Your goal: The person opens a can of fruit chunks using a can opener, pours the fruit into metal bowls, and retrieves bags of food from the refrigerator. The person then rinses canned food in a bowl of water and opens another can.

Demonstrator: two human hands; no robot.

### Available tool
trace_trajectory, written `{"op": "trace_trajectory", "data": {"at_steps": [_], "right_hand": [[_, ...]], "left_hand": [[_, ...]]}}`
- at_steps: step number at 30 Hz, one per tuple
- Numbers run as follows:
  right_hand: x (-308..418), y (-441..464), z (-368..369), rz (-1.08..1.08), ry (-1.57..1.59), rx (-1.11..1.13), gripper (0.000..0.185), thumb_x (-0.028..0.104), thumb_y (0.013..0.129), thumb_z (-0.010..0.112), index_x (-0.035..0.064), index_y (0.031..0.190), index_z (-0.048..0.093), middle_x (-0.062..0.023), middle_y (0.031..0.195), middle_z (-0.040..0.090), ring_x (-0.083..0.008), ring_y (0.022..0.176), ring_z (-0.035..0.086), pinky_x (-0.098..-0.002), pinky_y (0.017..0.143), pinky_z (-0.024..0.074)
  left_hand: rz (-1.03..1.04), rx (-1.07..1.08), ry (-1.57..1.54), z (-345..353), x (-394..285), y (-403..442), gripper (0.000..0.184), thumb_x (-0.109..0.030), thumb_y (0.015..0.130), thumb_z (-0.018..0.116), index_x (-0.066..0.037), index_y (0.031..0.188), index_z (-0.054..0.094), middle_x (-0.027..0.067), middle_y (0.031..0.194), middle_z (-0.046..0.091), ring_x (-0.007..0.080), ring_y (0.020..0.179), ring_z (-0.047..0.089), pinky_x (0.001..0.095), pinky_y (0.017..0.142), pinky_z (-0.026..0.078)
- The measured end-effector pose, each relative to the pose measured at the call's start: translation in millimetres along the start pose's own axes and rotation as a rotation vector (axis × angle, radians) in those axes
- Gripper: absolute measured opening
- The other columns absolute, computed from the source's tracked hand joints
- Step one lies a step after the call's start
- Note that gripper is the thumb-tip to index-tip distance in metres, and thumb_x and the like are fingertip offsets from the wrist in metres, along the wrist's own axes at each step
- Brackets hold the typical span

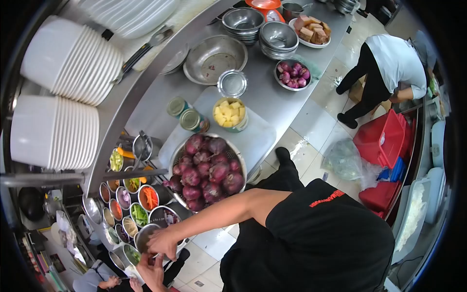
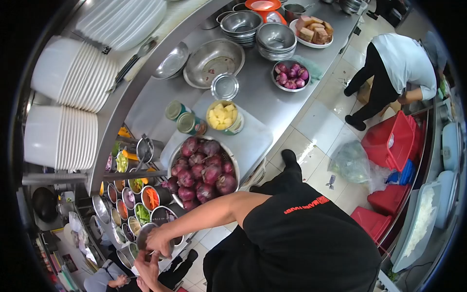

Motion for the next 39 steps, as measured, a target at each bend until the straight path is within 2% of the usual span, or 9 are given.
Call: {"op": "trace_trajectory", "data": {"at_steps": [4,7,9,12,14,16,19,26,39], "right_hand": [[35.4,-108.7,-53.4,-0.424,-0.071,-0.699,0.069,0.027,0.065,0.078,0.0044,0.126,0.054,-0.0198,0.129,0.055,-0.0383,0.129,0.046,-0.0590,0.109,0.0302],[39.0,-262.0,-114.0,-0.444,-0.018,-1.055,0.034,0.020,0.080,0.071,0.0039,0.109,0.062,-0.0144,0.115,0.062,-0.0350,0.113,0.056,-0.0533,0.102,0.0385],[17.4,-377.8,-142.0,-0.121,-0.272,-1.321,0.032,0.017,0.080,0.070,0.0040,0.108,0.063,-0.0144,0.110,0.062,-0.0345,0.109,0.056,-0.0496,0.098,0.0396],[-42.3,-551.2,-140.0,0.676,-0.700,-1.648,0.028,0.012,0.080,0.069,0.0040,0.106,0.063,-0.0144,0.104,0.063,-0.0337,0.104,0.056,-0.0441,0.093,0.0413],[-81.0,-643.2,-117.4,1.126,-0.634,-1.803,0.040,0.013,0.078,0.068,0.0057,0.117,0.061,-0.0200,0.123,0.054,-0.0384,0.114,0.048,-0.0471,0.103,0.0364],[-103.9,-704.5,-106.0,1.310,-0.477,-1.756,0.044,0.015,0.078,0.064,0.0094,0.121,0.059,-0.0216,0.128,0.049,-0.0399,0.118,0.044,-0.0466,0.103,0.0371],[-116.4,-735.2,-111.4,1.440,-0.319,-1.663,0.041,0.021,0.074,0.063,0.0108,0.114,0.065,-0.0213,0.126,0.051,-0.0398,0.117,0.045,-0.0463,0.101,0.0398],[-114.4,-742.0,-148.7,1.524,0.050,-1.320,0.029,0.033,0.068,0.072,0.0072,0.082,0.074,-0.0162,0.101,0.063,-0.0355,0.098,0.059,-0.0436,0.088,0.0488],[-130.0,-826.1,-121.6,1.229,-0.273,-1.585,0.022,0.021,0.066,0.074,0.0000,0.071,0.068,-0.0173,0.079,0.059,-0.0329,0.075,0.061,-0.0398,0.070,0.0494]], "left_hand": [[-0.041,-0.166,-0.080,19.7,-82.0,-34.8,0.032,-0.017,0.085,0.077,0.005,0.106,0.067,0.0080,0.094,0.068,0.0151,0.076,0.058,0.0273,0.068,0.049],[0.120,-0.410,-0.114,48.6,-149.6,-55.6,0.033,-0.017,0.085,0.077,0.007,0.105,0.068,0.0083,0.084,0.069,0.0157,0.072,0.059,0.0272,0.065,0.049],[0.182,-0.447,-0.303,71.0,-175.9,-61.7,0.030,-0.013,0.083,0.077,0.009,0.102,0.068,0.0084,0.080,0.068,0.0129,0.066,0.057,0.0261,0.059,0.046],[0.276,-0.434,-0.285,97.2,-225.6,-65.6,0.027,-0.006,0.077,0.076,0.008,0.099,0.068,0.0053,0.072,0.065,0.0087,0.056,0.050,0.0242,0.052,0.040],[0.288,-0.310,-0.282,134.2,-237.7,-55.9,0.023,-0.006,0.075,0.074,0.003,0.094,0.065,0.0029,0.072,0.062,0.0098,0.060,0.052,0.0239,0.056,0.041],[0.296,-0.218,-0.397,164.9,-288.8,-44.2,0.018,-0.004,0.070,0.074,0.002,0.082,0.061,0.0039,0.072,0.059,0.0089,0.067,0.053,0.0221,0.060,0.039],[0.275,-0.158,-0.337,198.8,-343.0,-30.8,0.029,-0.011,0.059,0.083,-0.001,0.078,0.064,0.0097,0.070,0.064,0.0205,0.063,0.061,0.0287,0.060,0.046],[0.249,-0.090,-0.414,252.8,-401.3,-23.4,0.026,-0.006,0.065,0.085,0.002,0.078,0.064,0.0092,0.072,0.066,0.0170,0.061,0.061,0.0275,0.059,0.047],[0.107,-0.110,-0.468,293.0,-414.4,-38.1,0.027,-0.007,0.068,0.086,0.002,0.078,0.063,0.0088,0.070,0.066,0.0136,0.057,0.059,0.0262,0.055,0.046]]}}
Point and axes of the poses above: each hand's wrist, its own y-axis towards the middle knuckle, its own z-axis out of the palm, x = y × z, the point moved 2 cm from there along y, towards the middle knuckle
